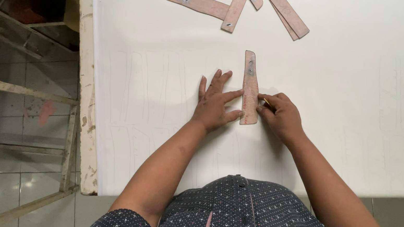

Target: The person places a leather pattern on a large white sheet and traces its outline with a pencil. They repeat this process multiple times, repositioning the pattern to create several identical outlines on the sheet.

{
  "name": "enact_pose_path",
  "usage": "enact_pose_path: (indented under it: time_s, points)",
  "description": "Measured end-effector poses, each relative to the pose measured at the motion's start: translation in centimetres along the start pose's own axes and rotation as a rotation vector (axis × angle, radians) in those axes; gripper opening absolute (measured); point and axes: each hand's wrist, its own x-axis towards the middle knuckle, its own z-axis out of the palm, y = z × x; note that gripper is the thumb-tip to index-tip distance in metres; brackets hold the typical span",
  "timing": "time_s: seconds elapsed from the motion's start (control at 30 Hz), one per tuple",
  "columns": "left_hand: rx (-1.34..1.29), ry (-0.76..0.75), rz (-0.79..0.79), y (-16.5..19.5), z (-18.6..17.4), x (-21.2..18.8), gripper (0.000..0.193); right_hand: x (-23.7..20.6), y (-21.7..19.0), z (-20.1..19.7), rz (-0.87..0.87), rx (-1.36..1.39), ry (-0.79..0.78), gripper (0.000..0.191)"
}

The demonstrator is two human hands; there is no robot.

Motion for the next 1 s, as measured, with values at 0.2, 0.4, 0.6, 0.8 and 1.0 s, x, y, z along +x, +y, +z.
enact_pose_path:
  time_s: [0.2, 0.4, 0.6, 0.8, 1.0]
  points:
    - [-0.001, 0.022, 0.019, -0.2, 0.3, 0.1, 0.061, 0.0, 0.1, 0.1, -0.013, 0.01, 0.01, 0.036]
    - [0.004, 0.021, 0.013, -0.1, 0.2, 0.0, 0.062, -0.1, -0.1, 0.2, 0.011, 0.0, -0.003, 0.037]
    - [0.104, -0.035, 0.012, 1.0, -0.2, -0.1, 0.062, -0.1, 0.4, 0.4, -0.004, 0.01, -0.002, 0.036]
    - [0.22, -0.129, 0.04, 4.8, 1.2, -0.2, 0.045, 0.9, 0.2, 0.0, 0.036, -0.031, -0.055, 0.034]
    - [-0.017, -0.247, -0.235, 7.7, 2.6, 0.1, 0.065, 3.2, -3.7, -2.2, -0.191, -0.286, 0.125, 0.029]
